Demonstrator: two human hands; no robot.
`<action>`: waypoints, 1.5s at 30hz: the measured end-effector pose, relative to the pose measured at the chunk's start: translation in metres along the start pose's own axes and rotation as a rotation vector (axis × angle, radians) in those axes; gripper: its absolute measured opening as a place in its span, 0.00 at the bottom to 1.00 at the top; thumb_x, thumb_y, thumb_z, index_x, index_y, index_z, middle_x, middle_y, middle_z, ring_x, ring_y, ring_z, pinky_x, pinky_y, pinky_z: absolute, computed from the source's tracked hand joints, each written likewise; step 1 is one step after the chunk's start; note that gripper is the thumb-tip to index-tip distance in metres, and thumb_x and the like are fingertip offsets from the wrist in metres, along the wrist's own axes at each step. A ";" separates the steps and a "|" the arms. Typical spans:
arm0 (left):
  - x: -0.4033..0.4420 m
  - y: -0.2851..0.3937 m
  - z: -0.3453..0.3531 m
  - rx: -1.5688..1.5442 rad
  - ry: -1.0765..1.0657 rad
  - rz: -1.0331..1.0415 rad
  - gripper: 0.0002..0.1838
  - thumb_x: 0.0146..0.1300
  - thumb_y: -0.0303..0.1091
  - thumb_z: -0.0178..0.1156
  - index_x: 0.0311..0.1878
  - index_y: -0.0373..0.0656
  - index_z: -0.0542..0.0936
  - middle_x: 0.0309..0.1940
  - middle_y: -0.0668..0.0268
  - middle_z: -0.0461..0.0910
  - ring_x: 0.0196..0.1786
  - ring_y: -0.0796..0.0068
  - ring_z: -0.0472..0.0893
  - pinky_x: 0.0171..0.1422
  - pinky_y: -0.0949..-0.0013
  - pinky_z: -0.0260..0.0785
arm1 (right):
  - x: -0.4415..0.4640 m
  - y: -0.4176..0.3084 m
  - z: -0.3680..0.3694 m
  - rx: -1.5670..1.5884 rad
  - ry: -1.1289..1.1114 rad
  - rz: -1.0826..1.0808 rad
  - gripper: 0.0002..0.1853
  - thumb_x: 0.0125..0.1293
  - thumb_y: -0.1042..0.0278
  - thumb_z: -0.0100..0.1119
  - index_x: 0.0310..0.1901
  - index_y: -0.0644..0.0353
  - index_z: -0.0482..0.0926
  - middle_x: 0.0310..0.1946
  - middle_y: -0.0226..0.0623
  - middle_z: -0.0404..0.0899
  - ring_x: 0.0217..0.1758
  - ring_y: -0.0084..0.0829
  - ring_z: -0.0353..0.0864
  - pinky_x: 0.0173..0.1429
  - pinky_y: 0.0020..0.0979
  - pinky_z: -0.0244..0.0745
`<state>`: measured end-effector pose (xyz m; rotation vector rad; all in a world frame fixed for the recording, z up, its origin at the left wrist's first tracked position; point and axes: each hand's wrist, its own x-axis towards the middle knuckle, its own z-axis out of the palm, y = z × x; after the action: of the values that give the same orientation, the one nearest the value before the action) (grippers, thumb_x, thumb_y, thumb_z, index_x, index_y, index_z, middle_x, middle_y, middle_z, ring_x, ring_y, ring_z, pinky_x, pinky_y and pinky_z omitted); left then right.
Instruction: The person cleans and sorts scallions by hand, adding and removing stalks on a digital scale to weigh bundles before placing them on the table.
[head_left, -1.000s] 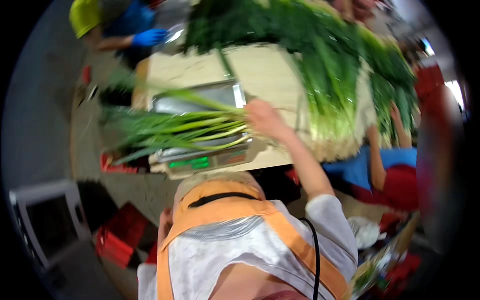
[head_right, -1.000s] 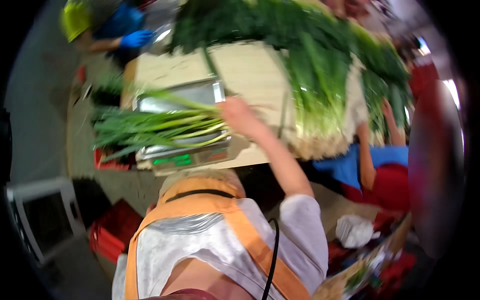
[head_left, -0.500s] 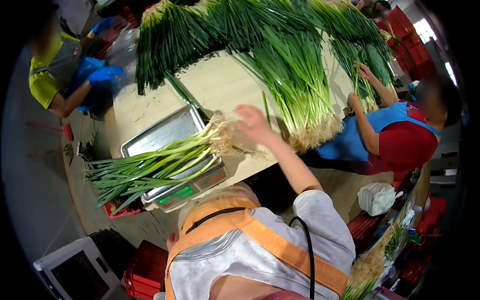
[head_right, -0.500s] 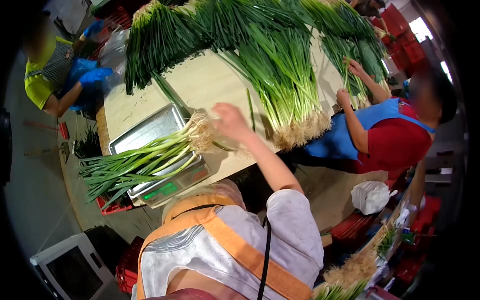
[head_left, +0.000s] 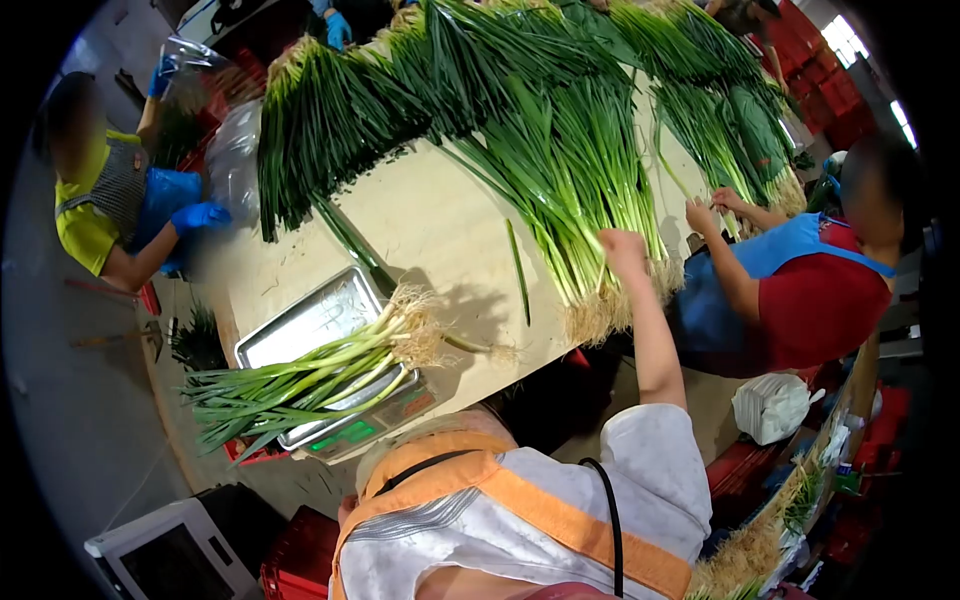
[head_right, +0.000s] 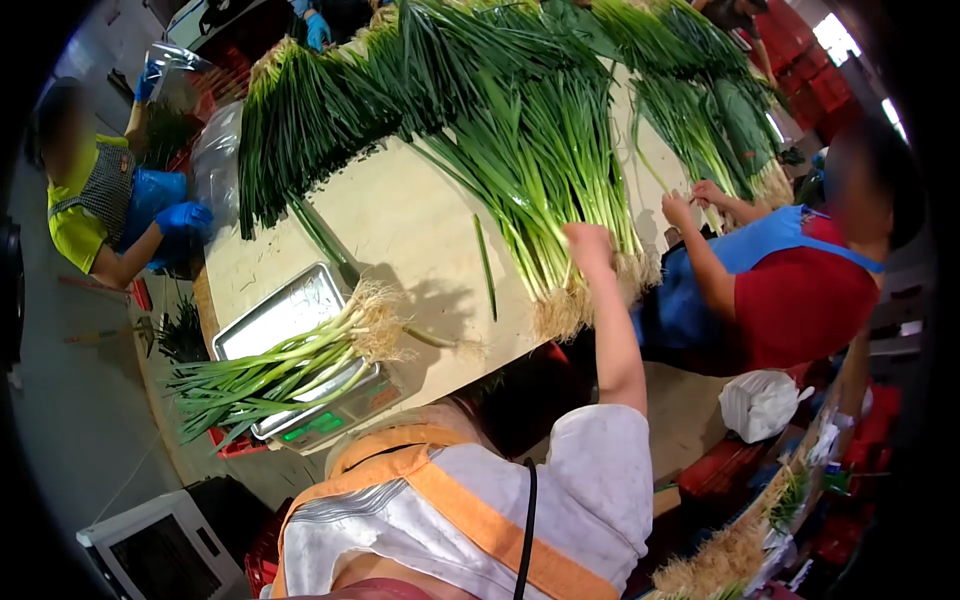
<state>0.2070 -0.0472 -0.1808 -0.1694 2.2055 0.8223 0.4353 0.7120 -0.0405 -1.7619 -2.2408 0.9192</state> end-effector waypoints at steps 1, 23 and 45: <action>0.001 0.003 0.001 0.006 0.001 0.001 0.15 0.58 0.33 0.57 0.46 0.33 0.75 0.37 0.53 0.79 0.40 0.68 0.78 0.45 0.68 0.69 | -0.001 -0.003 0.006 -0.133 -0.110 -0.255 0.11 0.60 0.63 0.60 0.43 0.53 0.82 0.40 0.34 0.82 0.38 0.31 0.79 0.61 0.36 0.66; -0.029 0.018 0.009 0.029 0.082 0.064 0.08 0.57 0.29 0.58 0.37 0.34 0.78 0.28 0.57 0.80 0.33 0.74 0.79 0.39 0.70 0.70 | -0.030 0.005 0.033 0.469 0.262 -0.102 0.15 0.65 0.62 0.54 0.27 0.62 0.65 0.20 0.27 0.60 0.24 0.22 0.55 0.28 0.28 0.53; -0.045 0.361 0.039 -0.179 -0.298 0.909 0.13 0.66 0.32 0.54 0.50 0.36 0.75 0.44 0.61 0.79 0.48 0.73 0.78 0.53 0.71 0.69 | -0.233 -0.112 0.143 1.031 -0.264 -0.359 0.08 0.70 0.70 0.44 0.43 0.64 0.71 0.27 0.25 0.66 0.28 0.16 0.64 0.34 0.18 0.60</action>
<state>0.1330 0.2532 0.0139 0.8751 1.8726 1.4099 0.3455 0.4303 -0.0358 -0.7815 -1.5622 1.8109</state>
